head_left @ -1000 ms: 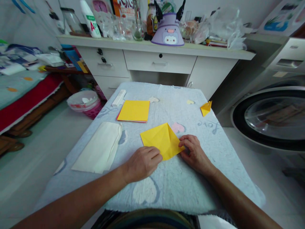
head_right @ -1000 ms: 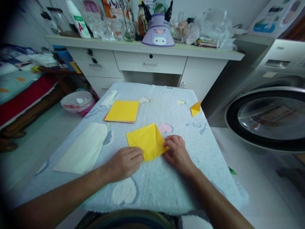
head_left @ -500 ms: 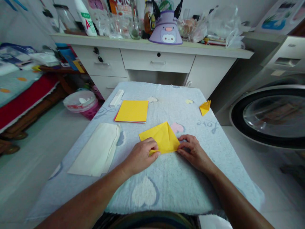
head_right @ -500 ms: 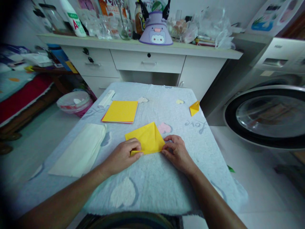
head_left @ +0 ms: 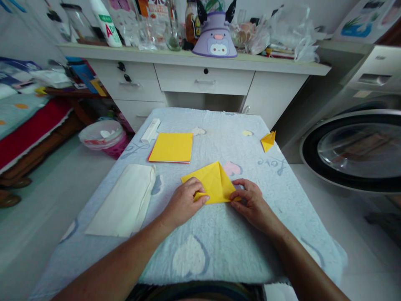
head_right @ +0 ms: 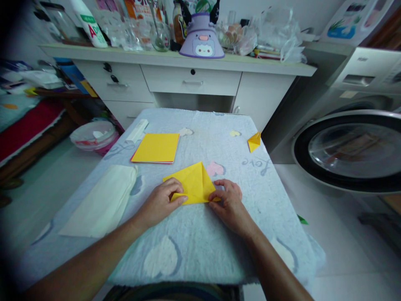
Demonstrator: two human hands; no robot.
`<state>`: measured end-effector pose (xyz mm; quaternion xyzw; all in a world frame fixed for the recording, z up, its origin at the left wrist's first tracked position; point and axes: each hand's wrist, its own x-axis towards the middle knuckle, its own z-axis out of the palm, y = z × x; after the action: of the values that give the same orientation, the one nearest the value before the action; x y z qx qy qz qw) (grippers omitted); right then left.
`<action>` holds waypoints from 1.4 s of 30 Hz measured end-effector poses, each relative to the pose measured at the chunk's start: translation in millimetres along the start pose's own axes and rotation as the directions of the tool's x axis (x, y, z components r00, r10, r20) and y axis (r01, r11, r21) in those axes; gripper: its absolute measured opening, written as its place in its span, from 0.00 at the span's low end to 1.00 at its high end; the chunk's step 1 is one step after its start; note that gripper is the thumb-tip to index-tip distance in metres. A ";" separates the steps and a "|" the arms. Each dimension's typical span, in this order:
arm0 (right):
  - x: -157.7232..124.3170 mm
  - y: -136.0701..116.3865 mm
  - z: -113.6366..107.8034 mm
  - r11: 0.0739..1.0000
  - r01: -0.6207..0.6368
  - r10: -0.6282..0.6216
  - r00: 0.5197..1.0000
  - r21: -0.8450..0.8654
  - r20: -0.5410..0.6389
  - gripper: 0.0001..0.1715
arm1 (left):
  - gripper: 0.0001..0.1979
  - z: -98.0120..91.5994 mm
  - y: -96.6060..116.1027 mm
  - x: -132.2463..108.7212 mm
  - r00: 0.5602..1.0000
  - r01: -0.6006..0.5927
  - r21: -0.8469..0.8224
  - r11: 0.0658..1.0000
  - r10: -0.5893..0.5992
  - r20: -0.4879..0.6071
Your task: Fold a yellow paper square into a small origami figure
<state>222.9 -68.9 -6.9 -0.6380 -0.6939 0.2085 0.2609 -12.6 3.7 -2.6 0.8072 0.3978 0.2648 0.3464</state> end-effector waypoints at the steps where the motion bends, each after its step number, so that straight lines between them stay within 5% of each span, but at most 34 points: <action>1: 0.1 -0.4 -0.1 1.000 0.002 -0.002 1.000 -0.011 0.003 0.07 | 0.08 -0.2 0.2 0.3 1.000 0.001 0.003 1.000 -0.001 0.000; 13: 0.9 -2.0 2.7 0.997 -0.016 0.015 1.000 -0.070 -0.017 0.01 | 0.04 1.4 -0.9 -4.2 0.996 0.012 0.097 0.995 -0.003 -0.092; 26: 0.5 -4.2 5.8 0.994 -0.040 0.035 0.998 -0.100 -0.048 0.06 | 0.04 5.0 -6.9 -2.8 0.980 0.079 0.341 0.937 -0.010 -0.199; 42: 2.2 -4.4 9.9 0.993 -0.074 0.064 0.993 -0.095 -0.101 0.06 | 0.03 4.3 -4.3 -0.7 0.974 0.174 0.390 0.904 -0.099 -0.205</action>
<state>213.2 -66.7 -11.7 -0.6830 -0.6673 0.1516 0.2554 -11.9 3.6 -8.7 0.8041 0.5295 0.2235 0.1519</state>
